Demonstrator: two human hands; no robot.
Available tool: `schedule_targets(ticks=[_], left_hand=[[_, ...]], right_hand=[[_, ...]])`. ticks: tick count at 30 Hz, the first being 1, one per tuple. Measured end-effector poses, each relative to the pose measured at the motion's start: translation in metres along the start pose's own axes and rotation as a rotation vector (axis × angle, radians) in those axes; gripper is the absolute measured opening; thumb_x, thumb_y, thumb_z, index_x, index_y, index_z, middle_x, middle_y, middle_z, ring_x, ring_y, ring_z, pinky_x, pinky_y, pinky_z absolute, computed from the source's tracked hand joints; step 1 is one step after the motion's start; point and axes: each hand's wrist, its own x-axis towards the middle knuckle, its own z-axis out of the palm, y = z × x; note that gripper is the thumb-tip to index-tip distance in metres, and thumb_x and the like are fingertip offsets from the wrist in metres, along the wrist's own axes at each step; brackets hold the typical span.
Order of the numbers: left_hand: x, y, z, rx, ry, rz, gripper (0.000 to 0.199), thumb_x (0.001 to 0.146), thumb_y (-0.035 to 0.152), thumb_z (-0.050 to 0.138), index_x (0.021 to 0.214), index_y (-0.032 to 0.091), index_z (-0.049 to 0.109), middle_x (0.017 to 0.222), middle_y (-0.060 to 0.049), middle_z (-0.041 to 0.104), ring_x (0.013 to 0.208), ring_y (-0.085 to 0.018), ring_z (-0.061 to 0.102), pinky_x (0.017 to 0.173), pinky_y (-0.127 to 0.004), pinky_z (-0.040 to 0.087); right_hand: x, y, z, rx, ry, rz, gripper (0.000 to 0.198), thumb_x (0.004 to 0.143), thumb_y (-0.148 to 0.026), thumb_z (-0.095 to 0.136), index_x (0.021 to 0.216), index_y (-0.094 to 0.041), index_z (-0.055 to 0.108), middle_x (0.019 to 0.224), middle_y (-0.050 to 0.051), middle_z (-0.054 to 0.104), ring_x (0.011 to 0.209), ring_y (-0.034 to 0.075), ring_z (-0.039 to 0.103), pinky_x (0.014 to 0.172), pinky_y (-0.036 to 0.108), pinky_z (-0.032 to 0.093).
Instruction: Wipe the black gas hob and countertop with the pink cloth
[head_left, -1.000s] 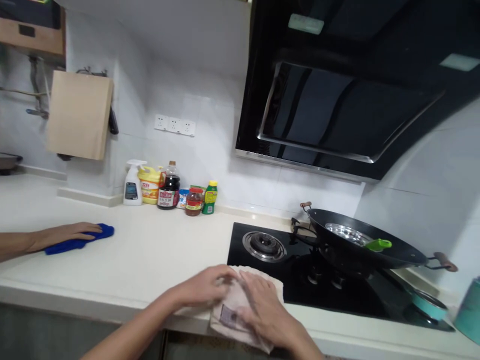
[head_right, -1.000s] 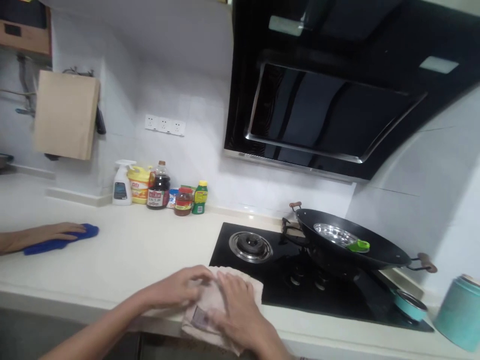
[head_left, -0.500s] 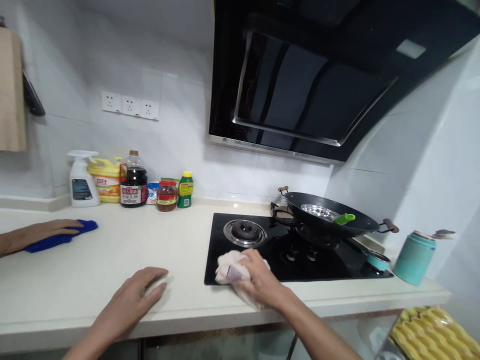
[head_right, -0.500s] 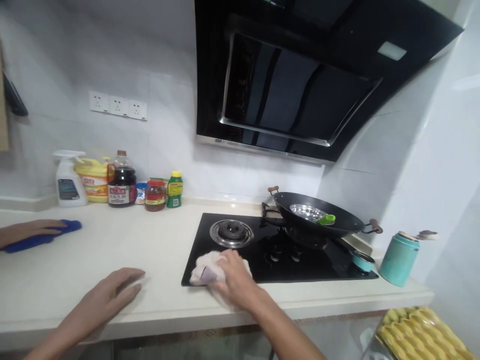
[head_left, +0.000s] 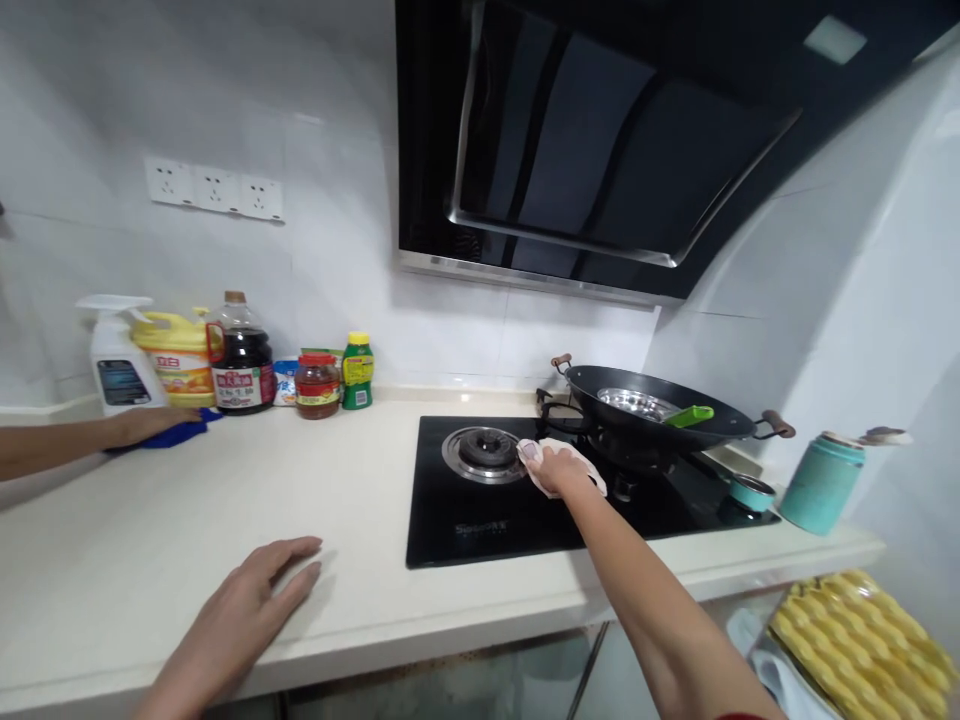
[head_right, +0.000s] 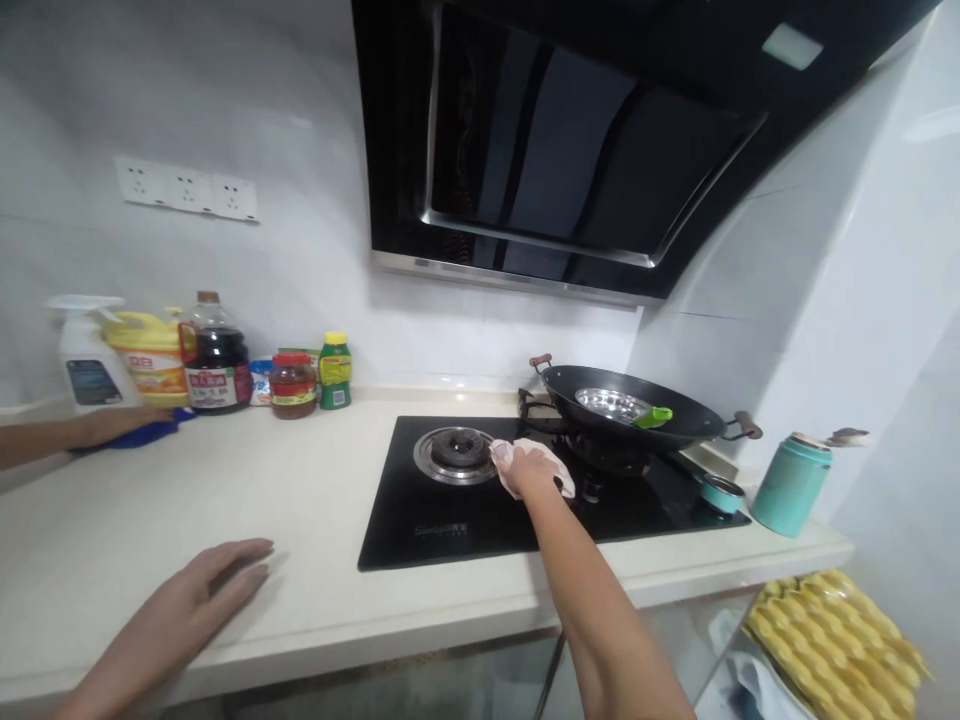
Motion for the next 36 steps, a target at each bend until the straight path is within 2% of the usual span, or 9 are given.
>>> schedule_targets(ticks=[6,12,18,22,25,27,29,32,36], left_hand=[[0.001,0.004,-0.001,0.035,-0.065,-0.047,0.050,0.089,0.057,0.048,0.120,0.024,0.069,0.129,-0.005,0.070,0.121,-0.028,0.063,0.103,-0.039,0.051],[0.003,-0.002,0.002,0.039,-0.056,-0.031,0.049,0.088,0.058,0.048,0.117,0.026,0.070,0.127,-0.005,0.071,0.121,-0.029,0.063,0.106,-0.041,0.049],[0.007,-0.009,0.005,0.026,-0.046,-0.031,0.049,0.086,0.060,0.049,0.116,0.028,0.070,0.127,-0.005,0.072,0.121,-0.030,0.064,0.106,-0.043,0.049],[0.006,-0.009,0.007,0.027,-0.024,-0.024,0.048,0.086,0.060,0.049,0.115,0.028,0.071,0.126,-0.003,0.073,0.120,-0.028,0.064,0.106,-0.040,0.049],[0.004,-0.008,0.009,0.006,-0.001,-0.005,0.046,0.087,0.059,0.050,0.113,0.028,0.071,0.124,-0.003,0.073,0.118,-0.028,0.065,0.105,-0.040,0.049],[0.003,-0.007,0.009,-0.008,0.012,0.004,0.045,0.086,0.058,0.052,0.112,0.027,0.072,0.122,-0.003,0.074,0.117,-0.028,0.066,0.105,-0.040,0.050],[0.002,-0.004,0.008,-0.011,0.026,-0.001,0.044,0.086,0.057,0.052,0.112,0.027,0.072,0.120,-0.002,0.075,0.115,-0.028,0.066,0.104,-0.040,0.050],[0.000,-0.003,0.007,-0.007,0.021,-0.005,0.043,0.089,0.056,0.052,0.112,0.027,0.072,0.121,-0.002,0.074,0.116,-0.027,0.066,0.104,-0.040,0.050],[-0.001,-0.006,0.008,0.002,0.012,-0.006,0.043,0.091,0.056,0.050,0.114,0.026,0.070,0.122,-0.002,0.073,0.117,-0.026,0.066,0.104,-0.038,0.050]], right_hand=[[-0.030,-0.014,0.012,-0.058,0.059,-0.159,0.064,0.098,-0.061,0.038,0.140,-0.015,0.050,0.139,0.022,0.052,0.122,0.035,0.053,0.102,0.050,0.037],[-0.093,-0.011,0.015,0.019,0.184,-0.385,0.045,0.098,-0.053,0.044,0.128,-0.023,0.058,0.135,0.013,0.056,0.123,0.029,0.051,0.104,0.044,0.034],[-0.131,0.045,0.017,0.167,0.351,-0.492,0.030,0.088,-0.038,0.056,0.111,-0.020,0.065,0.124,0.012,0.063,0.112,0.027,0.056,0.102,0.042,0.037],[-0.141,0.104,0.013,0.382,0.334,-0.315,0.032,0.089,-0.043,0.052,0.104,-0.020,0.066,0.101,0.009,0.070,0.094,0.026,0.063,0.086,0.036,0.046],[-0.132,0.139,0.001,0.629,0.367,-0.066,0.048,0.090,-0.057,0.045,0.108,-0.019,0.066,0.095,0.008,0.073,0.089,0.027,0.067,0.078,0.035,0.050],[-0.117,0.147,-0.010,0.674,0.438,0.032,0.056,0.088,-0.062,0.045,0.113,-0.016,0.064,0.099,0.010,0.073,0.094,0.029,0.067,0.080,0.036,0.051],[-0.095,0.139,-0.021,0.657,0.474,0.016,0.060,0.086,-0.060,0.047,0.125,-0.015,0.058,0.114,0.013,0.071,0.104,0.029,0.066,0.087,0.036,0.050],[-0.058,0.112,-0.026,0.642,0.445,-0.080,0.060,0.089,-0.047,0.045,0.142,-0.018,0.044,0.139,0.011,0.059,0.121,0.024,0.059,0.099,0.033,0.045],[-0.022,0.082,-0.015,0.603,0.307,-0.076,0.048,0.091,-0.033,0.040,0.136,-0.023,0.053,0.129,0.008,0.066,0.115,0.023,0.063,0.097,0.033,0.045]])
